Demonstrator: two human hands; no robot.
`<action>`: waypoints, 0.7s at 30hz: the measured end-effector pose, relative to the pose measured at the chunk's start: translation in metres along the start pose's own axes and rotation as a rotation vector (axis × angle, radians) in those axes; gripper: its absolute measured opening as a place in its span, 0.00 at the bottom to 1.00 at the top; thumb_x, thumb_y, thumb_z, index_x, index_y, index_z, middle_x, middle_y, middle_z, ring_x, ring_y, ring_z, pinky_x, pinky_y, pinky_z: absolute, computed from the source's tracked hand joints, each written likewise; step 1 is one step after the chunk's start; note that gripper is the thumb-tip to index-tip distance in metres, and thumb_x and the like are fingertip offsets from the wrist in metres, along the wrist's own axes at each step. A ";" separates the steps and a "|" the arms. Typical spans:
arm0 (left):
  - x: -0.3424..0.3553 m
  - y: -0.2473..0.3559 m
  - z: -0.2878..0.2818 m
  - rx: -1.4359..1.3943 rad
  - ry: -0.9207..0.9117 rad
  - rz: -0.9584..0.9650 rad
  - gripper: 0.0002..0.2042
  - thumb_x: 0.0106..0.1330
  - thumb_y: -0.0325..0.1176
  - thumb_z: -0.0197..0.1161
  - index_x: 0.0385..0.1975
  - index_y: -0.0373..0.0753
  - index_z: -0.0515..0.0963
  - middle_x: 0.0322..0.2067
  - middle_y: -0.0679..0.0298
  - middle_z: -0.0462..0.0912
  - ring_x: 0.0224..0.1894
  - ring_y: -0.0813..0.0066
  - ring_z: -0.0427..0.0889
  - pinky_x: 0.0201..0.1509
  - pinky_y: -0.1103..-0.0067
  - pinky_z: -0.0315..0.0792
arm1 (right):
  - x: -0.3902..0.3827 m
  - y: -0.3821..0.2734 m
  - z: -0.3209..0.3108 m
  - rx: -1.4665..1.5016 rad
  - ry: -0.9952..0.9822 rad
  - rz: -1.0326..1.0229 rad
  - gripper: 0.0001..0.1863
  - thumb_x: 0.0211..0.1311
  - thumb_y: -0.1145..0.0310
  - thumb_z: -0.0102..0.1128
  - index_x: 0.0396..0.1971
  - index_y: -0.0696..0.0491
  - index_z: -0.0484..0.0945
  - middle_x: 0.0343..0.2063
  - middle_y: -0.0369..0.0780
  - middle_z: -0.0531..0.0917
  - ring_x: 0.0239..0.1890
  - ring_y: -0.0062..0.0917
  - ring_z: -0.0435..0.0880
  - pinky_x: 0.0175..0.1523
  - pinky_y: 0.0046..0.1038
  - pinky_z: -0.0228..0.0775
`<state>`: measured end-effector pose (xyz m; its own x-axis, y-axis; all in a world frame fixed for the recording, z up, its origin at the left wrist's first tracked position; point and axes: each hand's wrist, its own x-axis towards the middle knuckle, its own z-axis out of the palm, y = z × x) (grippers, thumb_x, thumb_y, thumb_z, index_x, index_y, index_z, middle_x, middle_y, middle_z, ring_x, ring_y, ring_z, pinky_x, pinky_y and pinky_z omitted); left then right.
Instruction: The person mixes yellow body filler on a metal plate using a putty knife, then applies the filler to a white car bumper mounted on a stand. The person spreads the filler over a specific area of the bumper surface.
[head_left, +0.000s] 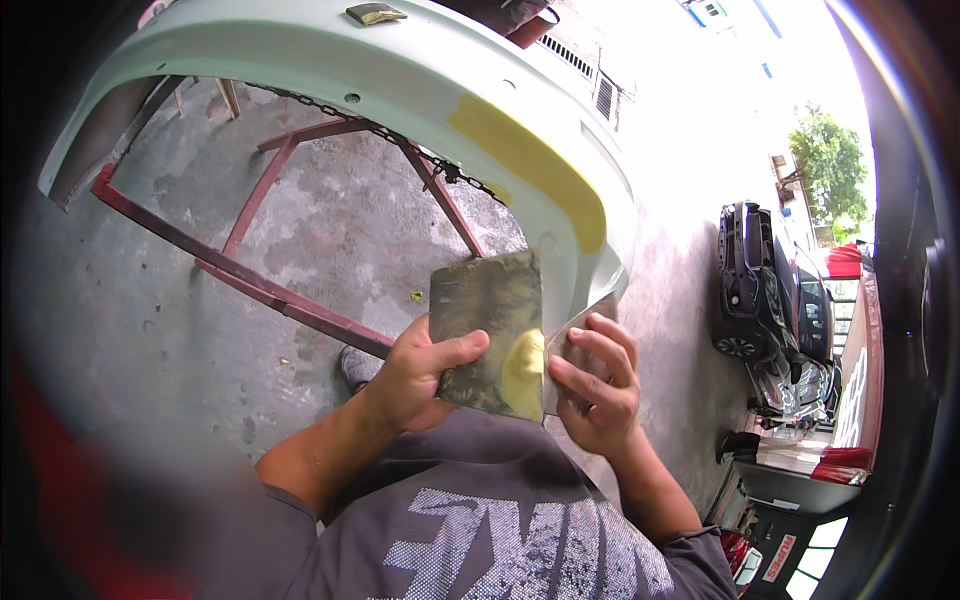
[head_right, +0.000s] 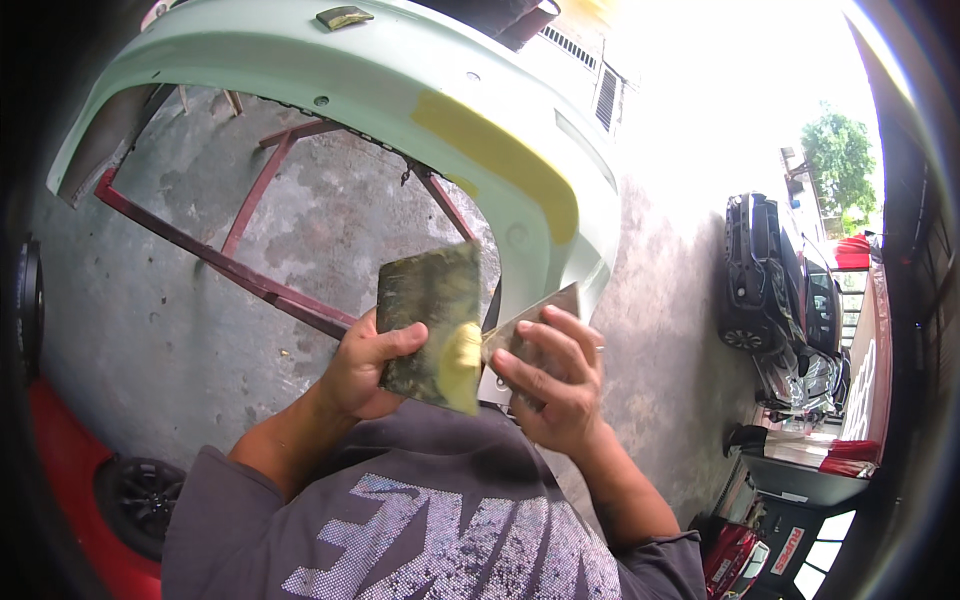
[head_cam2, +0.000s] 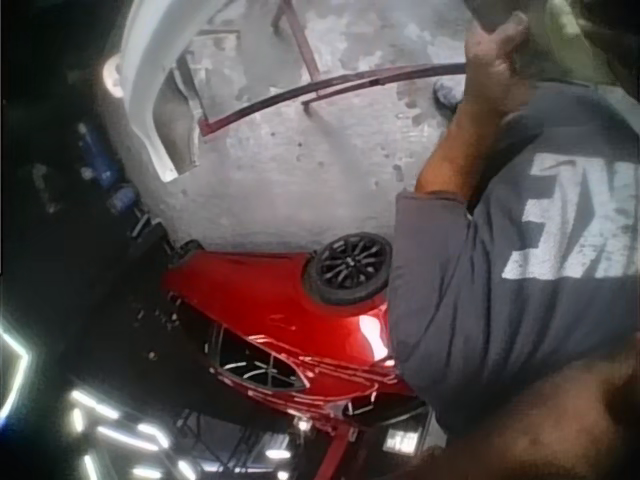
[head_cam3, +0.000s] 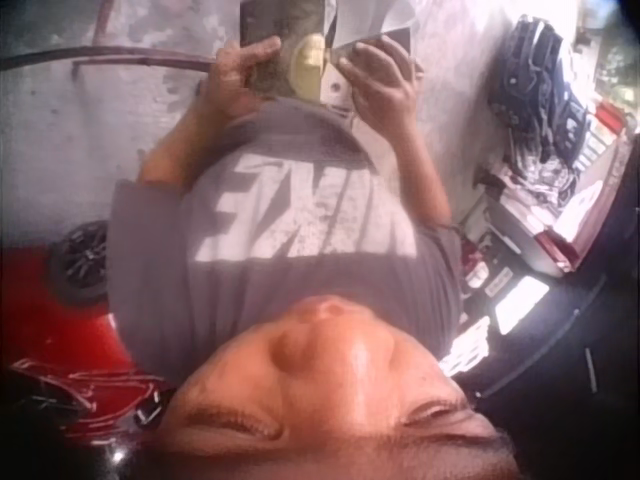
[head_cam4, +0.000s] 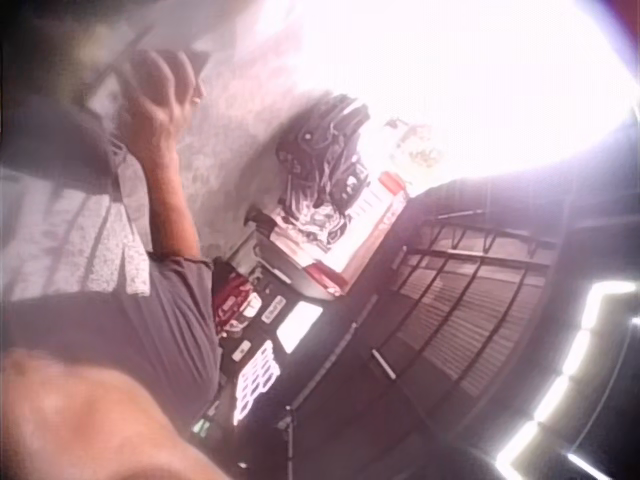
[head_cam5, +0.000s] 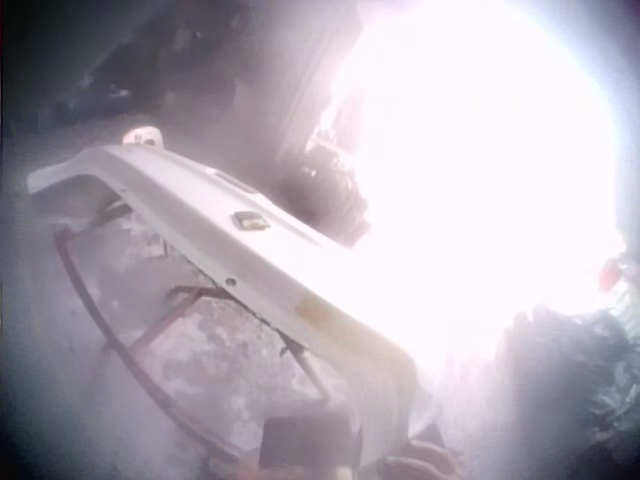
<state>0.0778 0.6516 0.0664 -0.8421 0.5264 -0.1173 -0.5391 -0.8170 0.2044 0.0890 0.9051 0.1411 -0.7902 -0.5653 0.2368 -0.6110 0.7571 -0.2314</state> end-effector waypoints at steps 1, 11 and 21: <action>-0.003 0.006 0.002 0.041 0.016 0.031 0.19 0.77 0.28 0.59 0.64 0.30 0.71 0.55 0.53 0.84 0.55 0.65 0.87 0.59 0.68 0.84 | -0.001 0.006 -0.009 -0.176 -0.105 0.009 0.32 0.37 0.75 0.71 0.49 0.35 0.91 0.59 0.33 0.83 0.68 0.41 0.74 0.69 0.46 0.64; 0.018 0.055 0.028 0.765 -0.112 0.120 0.17 0.77 0.23 0.56 0.63 0.28 0.72 0.54 0.61 0.84 0.55 0.78 0.81 0.61 0.76 0.76 | 0.045 -0.010 -0.064 -0.084 -0.068 -0.148 0.29 0.41 0.69 0.73 0.48 0.30 0.92 0.58 0.31 0.84 0.68 0.37 0.74 0.67 0.48 0.63; -0.012 0.036 0.024 0.871 -0.051 0.130 0.19 0.78 0.24 0.56 0.66 0.29 0.71 0.55 0.57 0.84 0.55 0.74 0.84 0.62 0.73 0.79 | 0.049 -0.029 -0.041 -0.087 -0.305 -0.230 0.32 0.44 0.67 0.72 0.54 0.25 0.87 0.62 0.27 0.80 0.71 0.32 0.71 0.69 0.51 0.59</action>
<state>0.0682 0.6215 0.0986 -0.8835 0.4685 -0.0027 -0.2213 -0.4122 0.8838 0.0706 0.8688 0.1979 -0.6190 -0.7851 -0.0214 -0.7779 0.6167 -0.1207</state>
